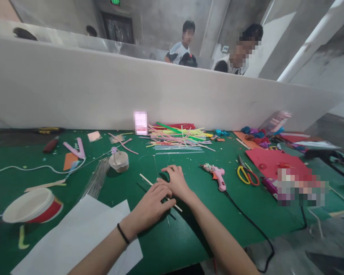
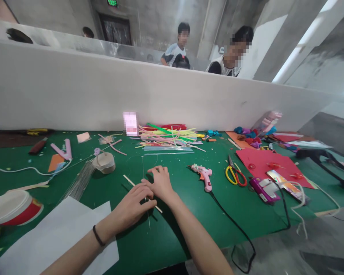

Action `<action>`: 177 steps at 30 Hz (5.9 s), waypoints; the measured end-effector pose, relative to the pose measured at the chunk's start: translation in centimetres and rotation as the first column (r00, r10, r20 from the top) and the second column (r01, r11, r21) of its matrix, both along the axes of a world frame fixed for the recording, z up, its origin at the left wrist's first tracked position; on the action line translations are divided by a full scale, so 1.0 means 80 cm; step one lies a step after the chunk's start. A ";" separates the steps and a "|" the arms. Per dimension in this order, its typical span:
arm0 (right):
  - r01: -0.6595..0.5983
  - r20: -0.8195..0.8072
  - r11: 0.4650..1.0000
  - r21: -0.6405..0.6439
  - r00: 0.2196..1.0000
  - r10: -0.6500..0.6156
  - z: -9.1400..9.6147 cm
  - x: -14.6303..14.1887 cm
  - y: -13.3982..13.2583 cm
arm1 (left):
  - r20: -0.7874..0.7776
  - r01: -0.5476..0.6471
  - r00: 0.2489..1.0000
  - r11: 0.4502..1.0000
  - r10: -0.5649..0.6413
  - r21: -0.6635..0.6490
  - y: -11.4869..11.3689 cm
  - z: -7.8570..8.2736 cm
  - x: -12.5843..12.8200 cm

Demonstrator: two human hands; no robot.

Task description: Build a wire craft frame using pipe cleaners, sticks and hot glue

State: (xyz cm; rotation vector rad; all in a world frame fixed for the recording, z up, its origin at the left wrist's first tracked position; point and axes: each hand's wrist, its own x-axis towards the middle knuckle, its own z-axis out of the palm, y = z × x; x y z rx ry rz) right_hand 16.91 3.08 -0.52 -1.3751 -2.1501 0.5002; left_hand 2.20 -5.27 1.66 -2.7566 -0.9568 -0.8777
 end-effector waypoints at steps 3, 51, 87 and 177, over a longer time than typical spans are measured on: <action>-0.014 0.090 1.000 -0.016 0.996 0.015 -0.008 0.004 0.004 | -0.022 0.010 1.000 0.998 -0.008 0.068 -0.004 -0.004 0.004; 0.017 -0.051 0.999 -0.027 0.999 -0.019 -0.017 -0.004 0.018 | -0.324 0.103 0.943 0.992 -0.075 0.068 -0.032 -0.020 -0.008; -0.029 0.034 0.999 0.029 0.999 0.028 -0.009 -0.005 -0.004 | -0.071 -0.345 0.938 0.931 0.339 -0.116 0.038 -0.030 -0.070; 0.235 0.022 0.959 0.159 0.970 -0.241 -0.009 0.047 -0.207 | -0.169 -0.260 0.962 0.908 0.214 -0.329 0.044 -0.041 -0.064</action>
